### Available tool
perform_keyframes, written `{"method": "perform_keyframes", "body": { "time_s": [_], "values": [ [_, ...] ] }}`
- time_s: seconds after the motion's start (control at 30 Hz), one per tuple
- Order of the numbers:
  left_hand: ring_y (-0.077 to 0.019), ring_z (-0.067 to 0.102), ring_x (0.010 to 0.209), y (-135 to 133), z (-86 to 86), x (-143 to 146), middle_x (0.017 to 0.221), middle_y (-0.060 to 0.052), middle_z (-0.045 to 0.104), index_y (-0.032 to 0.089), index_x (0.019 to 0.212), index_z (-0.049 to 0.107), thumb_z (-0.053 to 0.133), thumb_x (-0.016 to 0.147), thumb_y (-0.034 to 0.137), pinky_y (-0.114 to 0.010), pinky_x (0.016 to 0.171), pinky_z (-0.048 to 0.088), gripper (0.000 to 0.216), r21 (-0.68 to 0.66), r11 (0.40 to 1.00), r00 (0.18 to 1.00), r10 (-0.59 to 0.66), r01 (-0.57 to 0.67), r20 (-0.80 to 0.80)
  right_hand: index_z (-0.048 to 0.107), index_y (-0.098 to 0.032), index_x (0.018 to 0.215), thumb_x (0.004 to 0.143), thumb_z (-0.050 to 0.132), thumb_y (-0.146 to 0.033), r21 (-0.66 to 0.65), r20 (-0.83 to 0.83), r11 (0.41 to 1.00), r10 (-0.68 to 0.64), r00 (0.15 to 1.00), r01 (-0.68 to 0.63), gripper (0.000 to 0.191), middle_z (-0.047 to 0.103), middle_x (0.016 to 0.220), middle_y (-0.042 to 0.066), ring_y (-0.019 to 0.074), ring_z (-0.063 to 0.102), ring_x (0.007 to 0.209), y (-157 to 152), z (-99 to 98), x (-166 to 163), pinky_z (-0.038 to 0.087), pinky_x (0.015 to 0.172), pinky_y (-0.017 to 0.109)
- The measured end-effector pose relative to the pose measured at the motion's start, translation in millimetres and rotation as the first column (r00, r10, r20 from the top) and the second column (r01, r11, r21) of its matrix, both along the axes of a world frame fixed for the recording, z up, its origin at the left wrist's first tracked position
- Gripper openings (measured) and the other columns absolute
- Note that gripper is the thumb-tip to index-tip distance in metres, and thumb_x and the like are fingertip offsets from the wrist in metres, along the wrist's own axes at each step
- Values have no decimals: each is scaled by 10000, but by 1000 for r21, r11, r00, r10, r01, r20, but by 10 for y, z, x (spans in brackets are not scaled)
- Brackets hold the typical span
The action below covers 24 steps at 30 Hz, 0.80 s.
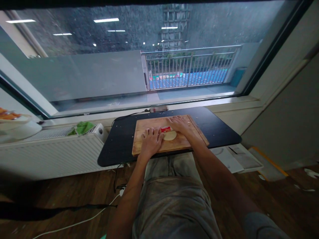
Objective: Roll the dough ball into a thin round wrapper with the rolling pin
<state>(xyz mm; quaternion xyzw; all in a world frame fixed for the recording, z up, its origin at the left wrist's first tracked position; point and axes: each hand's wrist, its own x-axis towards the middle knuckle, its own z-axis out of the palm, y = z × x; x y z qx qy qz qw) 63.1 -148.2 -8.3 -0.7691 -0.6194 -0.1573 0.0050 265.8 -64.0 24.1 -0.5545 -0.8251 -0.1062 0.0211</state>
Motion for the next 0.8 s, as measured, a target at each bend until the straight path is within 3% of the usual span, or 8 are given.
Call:
{"method": "perform_keyframes", "body": {
  "time_s": [0.13,0.3,0.43,0.53,0.63,0.8],
  "values": [
    [-370,511,1437,-6,-3,-5,1565,-144,599,320,1669,535,358,1189,541,-562,1169,482,557,14,1000,1000,-6,6,1,715,-118,1401,1151,424,-193,8,-4,999,-49,999,49,391,744,1432,239,328,672,1331,-269,-27,-53,473,1124,439],
    [-365,543,1386,-14,-16,-7,1499,-156,632,319,1639,580,353,1191,526,-541,1142,494,544,47,999,1000,-9,9,-6,754,-157,1297,1172,375,-226,49,-82,994,-90,993,94,405,803,1320,180,306,717,1238,-604,-53,-74,466,1073,406],
    [-366,549,1373,-22,-22,-8,1479,-163,636,325,1620,601,337,1191,526,-530,1128,496,543,68,998,1000,-15,16,-18,758,-155,1305,1202,303,-291,114,-220,984,-107,970,134,486,809,1337,160,287,703,1270,-844,-138,-102,416,1165,414],
    [-359,554,1362,-21,-21,-6,1476,-153,637,334,1595,618,338,1193,522,-524,1124,494,525,68,998,1000,-6,7,-17,716,-115,1421,1207,284,-323,153,-294,968,-146,945,197,525,766,1444,192,294,654,1374,-987,-196,-148,362,1241,442],
    [-359,556,1353,-15,-17,-2,1473,-153,639,323,1585,624,337,1193,521,-525,1118,494,524,55,998,1000,-2,3,-19,684,-90,1474,1206,270,-332,148,-294,967,-157,943,207,549,746,1467,222,295,631,1401,-1041,-189,-197,342,1260,454],
    [-364,542,1381,-12,-5,1,1500,-165,627,311,1590,622,314,1194,524,-535,1135,488,545,34,999,1000,-12,13,-16,723,-136,1382,1212,241,-392,66,-231,980,-169,958,188,571,762,1406,202,321,649,1350,-872,-90,-294,407,1195,458]
  ]
}}
